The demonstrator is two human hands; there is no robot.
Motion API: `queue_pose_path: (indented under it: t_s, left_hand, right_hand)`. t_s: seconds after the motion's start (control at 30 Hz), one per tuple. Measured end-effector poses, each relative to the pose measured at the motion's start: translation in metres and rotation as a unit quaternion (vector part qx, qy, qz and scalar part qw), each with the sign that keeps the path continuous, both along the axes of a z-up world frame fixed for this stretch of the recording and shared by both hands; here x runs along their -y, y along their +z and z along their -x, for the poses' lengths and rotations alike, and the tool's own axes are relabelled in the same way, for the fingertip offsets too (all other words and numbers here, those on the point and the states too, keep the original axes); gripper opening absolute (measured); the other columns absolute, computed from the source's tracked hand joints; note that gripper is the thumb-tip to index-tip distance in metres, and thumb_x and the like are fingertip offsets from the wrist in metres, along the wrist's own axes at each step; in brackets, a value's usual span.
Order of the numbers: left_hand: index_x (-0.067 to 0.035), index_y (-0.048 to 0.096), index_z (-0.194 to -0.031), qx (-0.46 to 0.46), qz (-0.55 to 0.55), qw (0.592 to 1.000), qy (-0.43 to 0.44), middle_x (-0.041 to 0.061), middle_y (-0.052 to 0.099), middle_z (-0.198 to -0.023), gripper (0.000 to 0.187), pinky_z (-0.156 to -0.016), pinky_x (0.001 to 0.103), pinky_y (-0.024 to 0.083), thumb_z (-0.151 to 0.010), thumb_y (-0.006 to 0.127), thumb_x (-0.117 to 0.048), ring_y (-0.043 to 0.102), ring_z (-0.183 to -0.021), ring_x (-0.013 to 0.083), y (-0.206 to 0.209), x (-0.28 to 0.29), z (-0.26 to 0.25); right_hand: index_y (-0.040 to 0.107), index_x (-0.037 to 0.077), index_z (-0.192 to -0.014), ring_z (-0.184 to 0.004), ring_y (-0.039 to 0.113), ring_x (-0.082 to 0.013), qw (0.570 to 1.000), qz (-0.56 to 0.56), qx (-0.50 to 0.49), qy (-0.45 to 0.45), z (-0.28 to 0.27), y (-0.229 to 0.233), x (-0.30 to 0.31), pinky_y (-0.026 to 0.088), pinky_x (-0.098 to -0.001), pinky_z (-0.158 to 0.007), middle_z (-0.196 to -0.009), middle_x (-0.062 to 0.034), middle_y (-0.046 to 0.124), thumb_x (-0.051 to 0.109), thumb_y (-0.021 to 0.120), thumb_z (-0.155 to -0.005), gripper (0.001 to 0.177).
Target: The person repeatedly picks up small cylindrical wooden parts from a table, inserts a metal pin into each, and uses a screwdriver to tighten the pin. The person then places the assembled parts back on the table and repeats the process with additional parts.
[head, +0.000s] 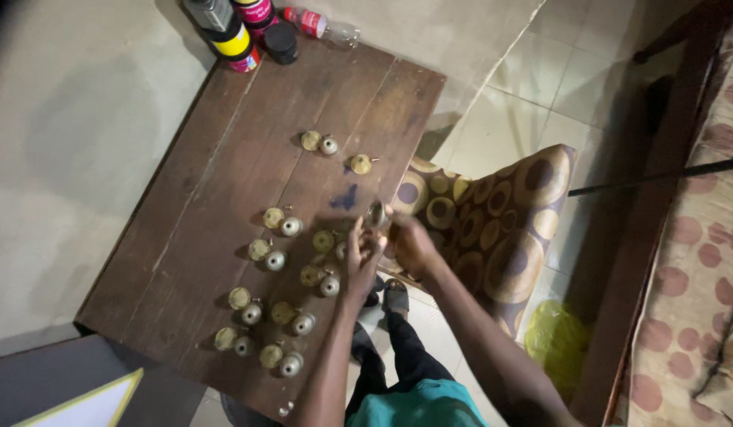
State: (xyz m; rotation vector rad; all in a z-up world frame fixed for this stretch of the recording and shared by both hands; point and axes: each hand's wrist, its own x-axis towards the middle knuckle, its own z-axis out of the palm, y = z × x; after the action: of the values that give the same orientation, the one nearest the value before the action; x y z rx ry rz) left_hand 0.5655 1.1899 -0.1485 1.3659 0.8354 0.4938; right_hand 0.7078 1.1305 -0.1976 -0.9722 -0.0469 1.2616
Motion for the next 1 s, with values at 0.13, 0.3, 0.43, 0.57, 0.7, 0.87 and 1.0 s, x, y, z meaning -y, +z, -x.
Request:
queue_pose_path:
  t_s: [0.13, 0.3, 0.43, 0.57, 0.7, 0.87, 1.0]
  left_hand:
    - [-0.005, 0.055, -0.146, 0.072, -0.102, 0.99, -0.058, 0.016, 0.063, -0.143, 0.059, -0.111, 0.039, 0.05, -0.097, 0.076, -0.029, 0.061, -0.132, 0.0254, 0.004, -0.009, -0.01]
    - [-0.007, 0.053, -0.141, 0.016, -0.054, 0.998, 0.013, 0.013, 0.064, -0.13, 0.065, -0.094, 0.037, 0.056, -0.087, 0.081, -0.029, 0.064, -0.117, 0.0228, 0.017, -0.009, 0.003]
    - [-0.01, 0.053, -0.145, -0.033, -0.085, 0.995, 0.03, 0.011, 0.061, -0.13, 0.054, -0.092, 0.034, 0.055, -0.098, 0.072, -0.028, 0.063, -0.115, 0.0204, 0.023, -0.004, 0.028]
    - [-0.011, 0.052, -0.141, -0.044, -0.03, 0.998, 0.025, 0.01, 0.066, -0.12, 0.061, -0.086, 0.033, 0.057, -0.088, 0.08, -0.027, 0.067, -0.105, 0.0191, 0.022, 0.014, 0.041]
    - [-0.008, 0.054, -0.134, -0.035, -0.013, 0.995, 0.088, 0.011, 0.068, -0.113, 0.06, -0.085, 0.033, 0.058, -0.085, 0.085, -0.024, 0.068, -0.1, 0.0176, 0.019, 0.033, 0.048]
    - [-0.006, 0.058, -0.129, -0.055, 0.026, 0.991, 0.118, 0.01, 0.072, -0.108, 0.058, -0.081, 0.033, 0.058, -0.082, 0.086, -0.024, 0.068, -0.094, 0.0165, 0.018, 0.038, 0.053]
    - [-0.008, 0.056, -0.135, -0.101, -0.005, 0.989, 0.106, 0.011, 0.069, -0.12, 0.063, -0.085, 0.035, 0.059, -0.082, 0.083, -0.028, 0.069, -0.104, 0.0191, 0.02, 0.029, 0.051]
  right_hand:
    - [0.062, 0.008, -0.127, -0.087, 0.063, -0.0202, 0.987, 0.115, -0.111, 0.021, 0.031, 0.024, 0.026, 0.047, -0.0357, -0.077, -0.106, -0.0082, 0.07, 0.053, 0.047, -0.1, 0.055]
    - [0.066, 0.009, -0.119, -0.073, 0.054, -0.0176, 0.985, 0.146, 0.024, 0.094, 0.013, 0.004, 0.011, 0.039, -0.0331, -0.061, -0.091, -0.0039, 0.068, 0.061, 0.046, -0.106, 0.058]
    - [0.066, 0.01, -0.119, -0.084, 0.069, -0.0306, 0.882, 0.196, 0.415, 0.104, -0.044, -0.027, -0.048, 0.053, -0.0395, -0.07, -0.093, -0.0118, 0.073, 0.056, 0.06, -0.098, 0.051]
    - [0.065, 0.004, -0.117, -0.101, 0.064, -0.0432, 0.683, 0.102, 0.723, 0.028, -0.083, -0.032, -0.106, 0.053, -0.0498, -0.086, -0.111, -0.0222, 0.067, 0.033, 0.074, -0.086, 0.043]
    - [0.073, 0.013, -0.105, -0.103, 0.065, -0.0371, 0.572, 0.081, 0.805, 0.134, -0.098, -0.026, -0.146, 0.052, -0.0497, -0.088, -0.106, -0.0133, 0.072, 0.024, 0.082, -0.075, 0.033]
    - [0.078, 0.019, -0.105, -0.095, 0.068, -0.0244, 0.601, 0.076, 0.775, 0.179, -0.096, -0.02, -0.158, 0.054, -0.0401, -0.088, -0.102, -0.0049, 0.076, 0.018, 0.077, -0.083, 0.021]
    - [0.073, 0.013, -0.116, -0.077, 0.057, -0.0159, 0.855, 0.088, 0.502, 0.099, -0.079, -0.003, -0.136, 0.047, -0.029, -0.066, -0.097, -0.0061, 0.07, 0.019, 0.073, -0.094, 0.023]
